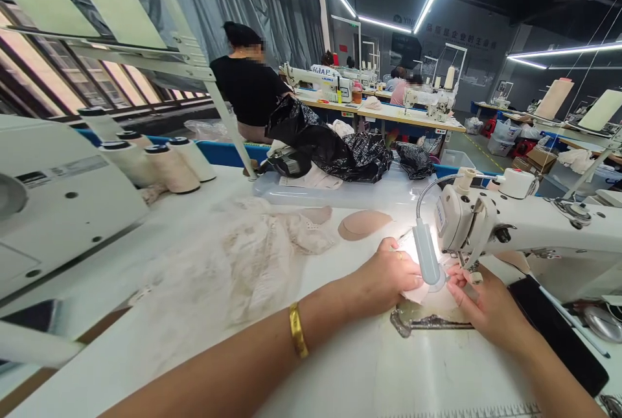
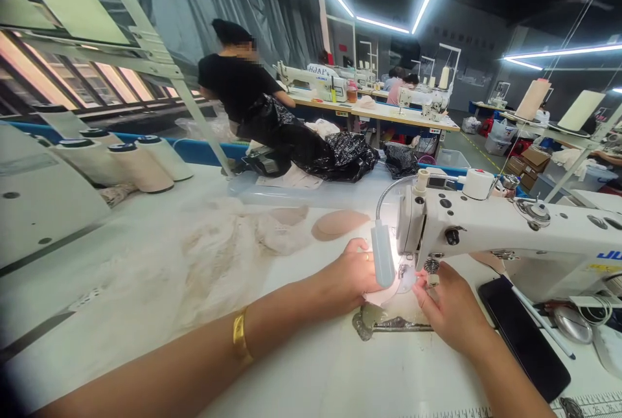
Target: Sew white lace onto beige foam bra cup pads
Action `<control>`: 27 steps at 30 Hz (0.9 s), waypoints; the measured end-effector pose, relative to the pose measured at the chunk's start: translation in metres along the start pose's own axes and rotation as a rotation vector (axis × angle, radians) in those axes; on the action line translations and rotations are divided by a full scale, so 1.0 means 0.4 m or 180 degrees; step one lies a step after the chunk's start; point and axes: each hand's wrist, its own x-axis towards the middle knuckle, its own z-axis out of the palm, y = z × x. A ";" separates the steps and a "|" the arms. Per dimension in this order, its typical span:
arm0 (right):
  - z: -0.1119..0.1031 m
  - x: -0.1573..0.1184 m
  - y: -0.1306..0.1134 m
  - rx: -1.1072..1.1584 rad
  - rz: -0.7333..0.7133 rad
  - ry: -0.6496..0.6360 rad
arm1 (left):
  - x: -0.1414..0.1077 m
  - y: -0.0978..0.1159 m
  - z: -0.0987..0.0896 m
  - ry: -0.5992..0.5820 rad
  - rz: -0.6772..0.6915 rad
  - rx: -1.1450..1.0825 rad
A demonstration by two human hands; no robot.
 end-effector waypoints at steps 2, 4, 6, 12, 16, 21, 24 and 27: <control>0.002 -0.002 0.001 0.0033 0.0007 -0.0003 | 0.000 -0.001 0.001 -0.0030 -0.0048 -0.0110; 0.002 -0.005 -0.001 0.0050 0.0033 -0.0029 | 0.001 -0.001 0.001 -0.0032 -0.0050 -0.0127; 0.001 -0.006 -0.003 0.0018 0.0038 -0.0078 | 0.002 0.002 0.000 -0.0036 -0.0050 -0.0085; 0.005 -0.010 0.002 -0.0151 -0.0107 -0.0337 | -0.007 0.011 0.003 -0.0098 0.0026 0.0071; 0.013 -0.015 0.013 -0.0113 -0.0050 -0.0385 | -0.007 0.016 0.000 -0.0092 0.0038 0.0144; 0.004 -0.012 0.002 -0.0061 0.0034 -0.0636 | -0.008 0.028 -0.014 -0.0088 0.0085 0.0266; -0.004 -0.007 -0.012 -0.0109 0.0064 -0.0751 | -0.013 0.030 -0.013 -0.0019 0.0107 0.0216; -0.008 -0.003 -0.022 -0.0120 0.0046 -0.0767 | -0.016 0.025 -0.005 0.0001 0.0111 0.0124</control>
